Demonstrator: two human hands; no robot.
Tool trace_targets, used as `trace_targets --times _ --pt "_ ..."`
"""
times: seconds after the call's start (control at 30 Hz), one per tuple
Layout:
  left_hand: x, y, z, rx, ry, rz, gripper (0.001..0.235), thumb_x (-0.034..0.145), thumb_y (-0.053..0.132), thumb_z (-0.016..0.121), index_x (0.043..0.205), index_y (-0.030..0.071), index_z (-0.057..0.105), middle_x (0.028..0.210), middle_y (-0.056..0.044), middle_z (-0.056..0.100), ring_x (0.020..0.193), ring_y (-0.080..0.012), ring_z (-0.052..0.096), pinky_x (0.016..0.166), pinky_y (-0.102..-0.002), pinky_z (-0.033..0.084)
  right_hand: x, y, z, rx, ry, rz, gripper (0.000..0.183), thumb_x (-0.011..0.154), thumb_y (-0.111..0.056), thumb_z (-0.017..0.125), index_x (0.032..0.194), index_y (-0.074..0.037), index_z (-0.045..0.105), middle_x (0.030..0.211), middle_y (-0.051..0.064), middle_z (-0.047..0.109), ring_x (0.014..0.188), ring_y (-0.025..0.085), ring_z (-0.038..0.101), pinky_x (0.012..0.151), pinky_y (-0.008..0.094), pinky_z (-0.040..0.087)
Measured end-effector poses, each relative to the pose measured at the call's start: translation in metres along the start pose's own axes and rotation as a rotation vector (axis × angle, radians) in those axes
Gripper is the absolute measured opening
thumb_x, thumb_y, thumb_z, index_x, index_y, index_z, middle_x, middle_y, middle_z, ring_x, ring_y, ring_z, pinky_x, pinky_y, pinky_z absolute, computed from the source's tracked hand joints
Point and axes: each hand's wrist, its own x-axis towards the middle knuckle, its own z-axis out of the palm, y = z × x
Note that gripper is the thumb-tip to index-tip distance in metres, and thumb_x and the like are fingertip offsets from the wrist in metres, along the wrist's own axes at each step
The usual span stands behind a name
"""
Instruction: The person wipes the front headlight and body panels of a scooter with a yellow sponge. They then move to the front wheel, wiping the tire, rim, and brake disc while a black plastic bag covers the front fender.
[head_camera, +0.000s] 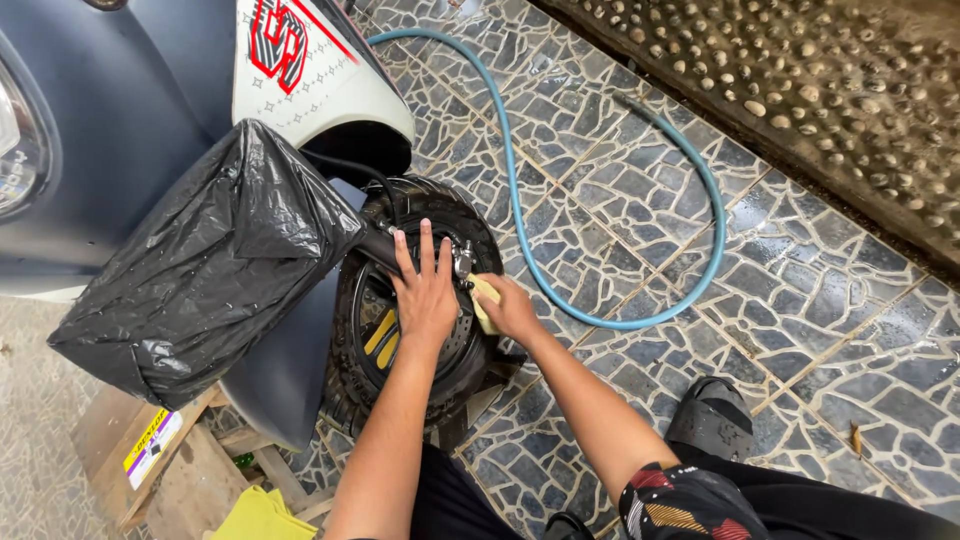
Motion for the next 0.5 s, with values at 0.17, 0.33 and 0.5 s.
trace_targets --times 0.17,0.33,0.5 --pt "0.002 0.000 -0.001 0.025 -0.043 -0.015 0.060 0.094 0.014 0.053 0.154 0.013 0.045 0.171 -0.015 0.006 0.152 -0.0520 -0.003 0.115 -0.071 0.025 -0.007 0.039 0.038 0.876 -0.108 0.717 0.034 0.103 -0.022 0.061 0.133 -0.006 0.067 0.098 0.006 0.072 0.075 0.014 0.068 0.064 0.032 0.056" --pt "0.003 -0.001 0.001 0.040 -0.061 -0.010 0.065 0.092 0.012 0.053 0.156 0.012 0.044 0.171 -0.016 0.006 0.152 -0.0529 -0.004 0.113 -0.073 0.026 -0.017 -0.015 0.001 0.626 -0.370 0.931 0.041 0.100 -0.029 0.054 0.141 -0.023 0.055 0.089 0.010 0.070 0.060 0.016 0.065 0.055 0.033 0.058" --pt "0.003 -0.001 0.005 0.019 -0.104 -0.030 0.062 0.091 0.014 0.053 0.153 0.014 0.044 0.170 -0.016 0.006 0.150 -0.0526 -0.003 0.114 -0.074 0.023 -0.041 -0.008 0.024 0.690 -0.354 0.874 0.039 0.097 -0.026 0.064 0.134 -0.012 0.066 0.089 0.009 0.074 0.060 0.016 0.066 0.053 0.030 0.053"
